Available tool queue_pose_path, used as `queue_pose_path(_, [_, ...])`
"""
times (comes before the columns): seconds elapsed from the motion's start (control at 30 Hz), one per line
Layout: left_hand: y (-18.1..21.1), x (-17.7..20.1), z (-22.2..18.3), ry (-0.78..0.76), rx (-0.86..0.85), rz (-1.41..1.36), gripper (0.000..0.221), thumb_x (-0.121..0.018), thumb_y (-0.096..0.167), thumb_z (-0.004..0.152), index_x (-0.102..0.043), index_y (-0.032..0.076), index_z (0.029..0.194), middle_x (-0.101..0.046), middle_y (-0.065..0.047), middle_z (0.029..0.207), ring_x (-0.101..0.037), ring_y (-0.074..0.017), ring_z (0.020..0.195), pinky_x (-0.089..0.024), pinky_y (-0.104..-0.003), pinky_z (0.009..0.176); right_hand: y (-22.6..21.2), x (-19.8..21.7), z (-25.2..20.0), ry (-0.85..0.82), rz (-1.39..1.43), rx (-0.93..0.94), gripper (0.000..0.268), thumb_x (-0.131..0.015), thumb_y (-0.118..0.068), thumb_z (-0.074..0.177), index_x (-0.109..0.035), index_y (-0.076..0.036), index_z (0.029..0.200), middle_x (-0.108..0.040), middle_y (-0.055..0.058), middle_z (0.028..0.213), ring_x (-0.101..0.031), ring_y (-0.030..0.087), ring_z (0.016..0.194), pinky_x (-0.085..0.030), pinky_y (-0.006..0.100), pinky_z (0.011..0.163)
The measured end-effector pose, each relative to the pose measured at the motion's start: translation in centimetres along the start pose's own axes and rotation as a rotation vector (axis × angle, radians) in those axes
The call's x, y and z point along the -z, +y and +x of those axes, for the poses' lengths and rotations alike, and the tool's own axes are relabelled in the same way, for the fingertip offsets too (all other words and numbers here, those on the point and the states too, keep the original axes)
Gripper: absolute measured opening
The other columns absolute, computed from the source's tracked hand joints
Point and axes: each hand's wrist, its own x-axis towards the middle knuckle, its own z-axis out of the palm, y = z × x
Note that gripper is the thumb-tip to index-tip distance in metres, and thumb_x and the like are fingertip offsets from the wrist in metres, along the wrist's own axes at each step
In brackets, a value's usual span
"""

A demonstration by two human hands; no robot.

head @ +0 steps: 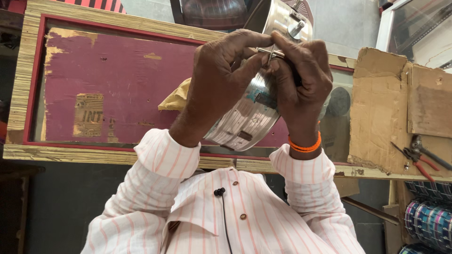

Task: The person attaches metal components to the rim of a drum using a screwdriver and a small hammer. The person positions brackets and screws on the interior and exterior of the rim and uses the tools to secure them.

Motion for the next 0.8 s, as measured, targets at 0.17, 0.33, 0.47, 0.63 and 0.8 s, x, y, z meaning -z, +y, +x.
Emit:
queue_pose_path(0.17, [0.5,0.2,0.1,0.039,-0.044,0.080,0.022,-0.076,0.009,0.092,-0.065,0.001,0.109,-0.068,-0.003,0.078,-0.042,-0.0038,0.055,-0.035,-0.023,0.049,1.1,0.2,-0.6,-0.048,-0.041,0.092,0.024,-0.078,-0.001,0.106,-0.072,-0.005,0.129,-0.062,0.007,0.098,-0.057,0.014,0.088,-0.050,0.027,0.077])
queue_pose_path(0.33, [-0.7,0.9,-0.9,0.173,0.090,0.167,0.026,-0.077,0.023,0.096,-0.061,0.006,0.105,-0.050,0.001,0.061,-0.041,-0.0011,0.053,-0.031,-0.024,0.048,3.0,0.1,-0.6,-0.018,0.427,-0.080,0.010,-0.072,-0.003,0.112,-0.066,0.001,0.119,-0.062,0.004,0.105,-0.068,0.009,0.081,-0.057,0.020,0.071])
queue_pose_path(0.47, [-3.4,-0.3,-2.7,0.006,0.171,0.175,0.026,-0.078,0.027,0.096,-0.062,0.008,0.098,-0.065,0.007,0.071,-0.055,0.0025,0.056,-0.042,-0.021,0.047,4.3,1.1,0.2,-0.027,0.594,-0.144,0.011,-0.071,-0.002,0.114,-0.065,0.005,0.119,-0.062,0.005,0.104,-0.064,0.010,0.080,-0.054,0.021,0.073])
queue_pose_path(0.63, [-4.8,-2.6,-4.6,-0.064,0.186,-0.216,0.020,-0.068,0.021,0.103,-0.062,0.006,0.091,-0.055,0.005,0.074,-0.045,-0.0028,0.068,-0.039,-0.025,0.058,2.8,6.4,0.8,-0.170,0.472,-0.163,0.007,-0.069,-0.001,0.112,-0.068,0.003,0.117,-0.060,0.002,0.103,-0.060,0.006,0.074,-0.051,0.018,0.065])
queue_pose_path(0.8, [-4.4,-4.9,-6.9,-0.041,0.180,-0.209,0.029,-0.070,0.022,0.105,-0.054,0.005,0.087,-0.045,0.002,0.070,-0.037,-0.0056,0.068,-0.035,-0.028,0.057,-0.7,10.9,-1.5,-0.235,0.067,-0.349,0.012,-0.071,0.002,0.099,-0.071,0.001,0.111,-0.060,0.002,0.106,-0.057,0.005,0.080,-0.050,0.019,0.064])
